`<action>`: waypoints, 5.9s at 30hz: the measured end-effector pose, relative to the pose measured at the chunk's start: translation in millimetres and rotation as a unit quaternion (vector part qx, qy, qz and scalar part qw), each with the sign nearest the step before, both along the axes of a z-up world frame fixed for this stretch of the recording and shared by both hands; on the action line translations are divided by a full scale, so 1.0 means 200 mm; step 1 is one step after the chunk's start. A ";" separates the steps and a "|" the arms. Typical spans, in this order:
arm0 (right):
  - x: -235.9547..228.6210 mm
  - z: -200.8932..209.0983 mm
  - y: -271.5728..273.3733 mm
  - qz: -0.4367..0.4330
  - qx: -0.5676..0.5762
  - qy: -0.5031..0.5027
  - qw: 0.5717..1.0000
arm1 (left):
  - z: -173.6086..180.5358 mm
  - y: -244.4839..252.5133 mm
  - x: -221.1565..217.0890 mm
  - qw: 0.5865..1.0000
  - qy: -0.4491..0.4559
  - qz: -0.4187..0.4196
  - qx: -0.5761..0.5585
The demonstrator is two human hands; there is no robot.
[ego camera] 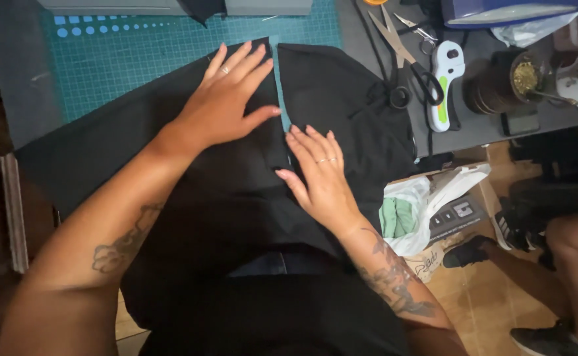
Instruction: The person handles a large piece of black fabric on a cutting mat, smoothing it out and aligning the edges. They then use a rotary cutter to make a straight cut along the fabric and follow up with scissors to trim the edge. Finally, they use a measuring tape to measure the cut section.
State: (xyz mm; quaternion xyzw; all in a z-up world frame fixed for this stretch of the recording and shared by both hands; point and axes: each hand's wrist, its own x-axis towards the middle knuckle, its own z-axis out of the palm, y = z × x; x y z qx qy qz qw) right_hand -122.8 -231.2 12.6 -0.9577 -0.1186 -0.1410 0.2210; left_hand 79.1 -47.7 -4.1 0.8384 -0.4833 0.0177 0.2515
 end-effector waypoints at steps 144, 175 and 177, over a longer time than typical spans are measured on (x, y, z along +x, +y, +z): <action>1.10 -0.09 -0.29 0.087 0.223 0.071 0.968 | -0.03 0.06 0.10 0.989 0.011 -0.136 -0.064; 1.12 -0.19 -0.31 0.120 0.172 -0.003 0.978 | 0.08 0.16 -0.57 0.993 -0.101 -0.060 -0.027; 1.12 -0.20 -0.31 0.119 0.173 -0.003 0.978 | 0.02 0.14 -0.58 0.989 -0.128 -0.055 -0.045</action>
